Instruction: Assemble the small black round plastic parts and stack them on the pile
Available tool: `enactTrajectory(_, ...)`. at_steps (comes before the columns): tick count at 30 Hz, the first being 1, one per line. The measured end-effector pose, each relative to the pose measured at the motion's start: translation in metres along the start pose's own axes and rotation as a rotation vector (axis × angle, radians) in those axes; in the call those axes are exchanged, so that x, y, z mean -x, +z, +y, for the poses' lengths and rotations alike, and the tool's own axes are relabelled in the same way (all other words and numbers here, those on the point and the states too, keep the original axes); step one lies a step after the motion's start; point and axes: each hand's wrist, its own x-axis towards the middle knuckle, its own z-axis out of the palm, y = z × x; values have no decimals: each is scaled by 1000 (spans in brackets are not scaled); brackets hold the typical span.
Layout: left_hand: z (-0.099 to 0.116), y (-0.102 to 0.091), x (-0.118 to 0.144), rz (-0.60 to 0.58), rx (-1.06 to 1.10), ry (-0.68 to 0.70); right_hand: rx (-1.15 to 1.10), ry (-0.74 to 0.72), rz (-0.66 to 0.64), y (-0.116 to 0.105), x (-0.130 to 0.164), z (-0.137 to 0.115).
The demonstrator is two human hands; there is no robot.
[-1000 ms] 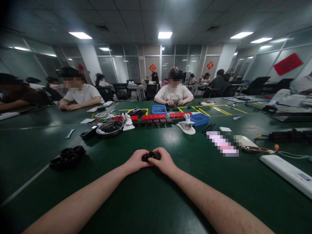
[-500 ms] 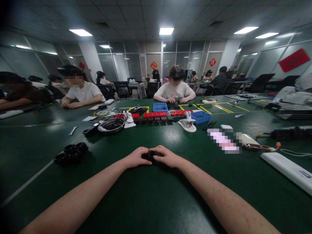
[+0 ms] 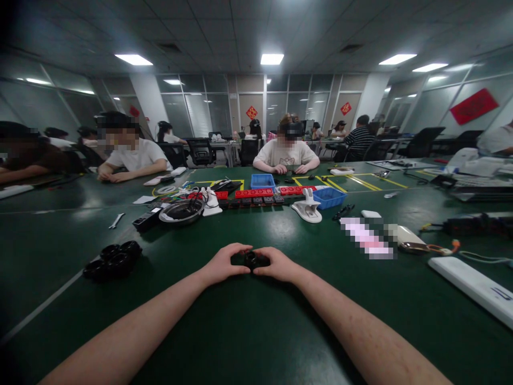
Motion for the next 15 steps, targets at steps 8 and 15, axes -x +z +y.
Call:
enactTrajectory(8,-3,5,-4,4,65,4,-4,37,-27,2,-5,1)
enactTrajectory(15,1,14,-2,123,-1,-74,85,130,38,8,-7,5)
